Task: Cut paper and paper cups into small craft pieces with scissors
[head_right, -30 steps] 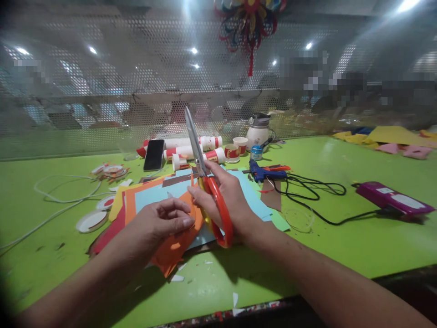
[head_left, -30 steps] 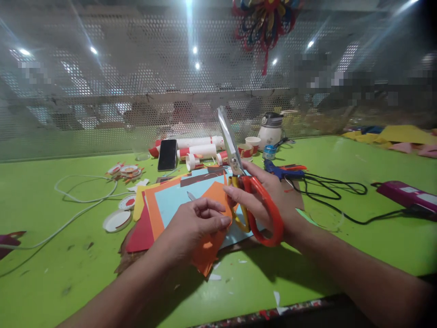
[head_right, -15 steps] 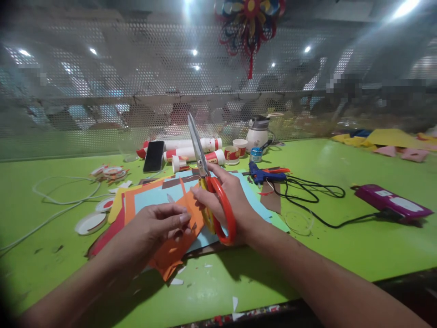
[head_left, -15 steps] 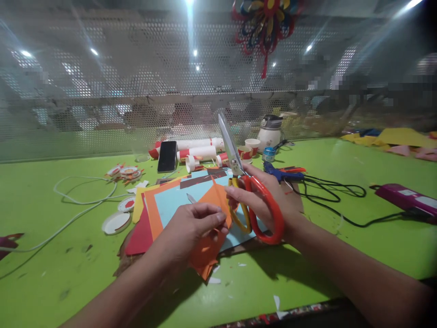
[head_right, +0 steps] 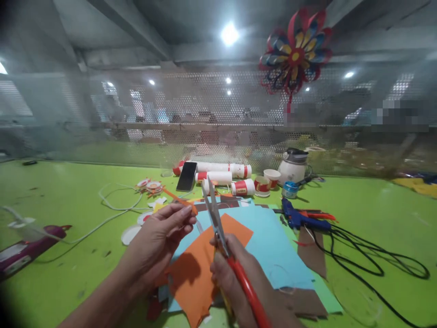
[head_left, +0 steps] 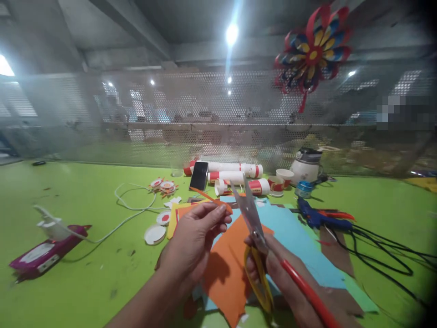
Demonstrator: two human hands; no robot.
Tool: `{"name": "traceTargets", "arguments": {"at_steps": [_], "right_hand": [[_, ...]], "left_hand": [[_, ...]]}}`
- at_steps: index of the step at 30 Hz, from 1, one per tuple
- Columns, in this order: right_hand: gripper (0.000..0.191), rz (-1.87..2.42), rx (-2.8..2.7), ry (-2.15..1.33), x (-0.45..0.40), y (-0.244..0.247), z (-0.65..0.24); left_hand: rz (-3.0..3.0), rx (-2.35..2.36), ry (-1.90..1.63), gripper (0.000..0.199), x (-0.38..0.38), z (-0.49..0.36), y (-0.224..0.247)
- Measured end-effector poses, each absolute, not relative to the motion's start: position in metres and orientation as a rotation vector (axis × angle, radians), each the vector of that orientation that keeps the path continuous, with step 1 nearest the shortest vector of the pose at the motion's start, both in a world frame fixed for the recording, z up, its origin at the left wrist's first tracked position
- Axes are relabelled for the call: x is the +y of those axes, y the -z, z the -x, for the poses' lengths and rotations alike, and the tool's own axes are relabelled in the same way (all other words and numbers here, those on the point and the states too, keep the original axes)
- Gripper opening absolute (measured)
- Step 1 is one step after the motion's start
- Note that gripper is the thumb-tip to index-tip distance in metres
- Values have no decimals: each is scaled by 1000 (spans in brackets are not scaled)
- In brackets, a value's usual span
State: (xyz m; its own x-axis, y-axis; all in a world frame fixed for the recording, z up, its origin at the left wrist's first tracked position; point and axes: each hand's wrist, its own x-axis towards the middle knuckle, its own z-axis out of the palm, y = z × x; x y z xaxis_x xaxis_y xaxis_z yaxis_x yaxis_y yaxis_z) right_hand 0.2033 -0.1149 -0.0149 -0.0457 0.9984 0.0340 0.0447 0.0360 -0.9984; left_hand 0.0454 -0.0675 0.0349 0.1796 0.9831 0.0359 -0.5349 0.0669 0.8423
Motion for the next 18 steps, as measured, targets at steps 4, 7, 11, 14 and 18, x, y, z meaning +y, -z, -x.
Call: {"name": "traceTargets", "arguments": {"at_steps": [4,7,11,14,18], "right_hand": [[62,1142,-1491,-1148,-119,24,-210],[64,1141,-1550,-1121,-121,24,-215],[60,1191,-1543,-1125,-119,28,-215],[59,1204,-1535,-1120,-120,28,-214],[63,1205,-1534,-1079,-126,16,-214]], "left_hand": [[-849,672,-1274,13,-73,-49,-47],[-869,679,-1274,13,-75,-52,-52],[-883,694,-1277,16,-76,-59,-53],[-901,737,-1274,16,-76,-64,-54],[-924,727,-1267,16,-74,-68,-54]]}}
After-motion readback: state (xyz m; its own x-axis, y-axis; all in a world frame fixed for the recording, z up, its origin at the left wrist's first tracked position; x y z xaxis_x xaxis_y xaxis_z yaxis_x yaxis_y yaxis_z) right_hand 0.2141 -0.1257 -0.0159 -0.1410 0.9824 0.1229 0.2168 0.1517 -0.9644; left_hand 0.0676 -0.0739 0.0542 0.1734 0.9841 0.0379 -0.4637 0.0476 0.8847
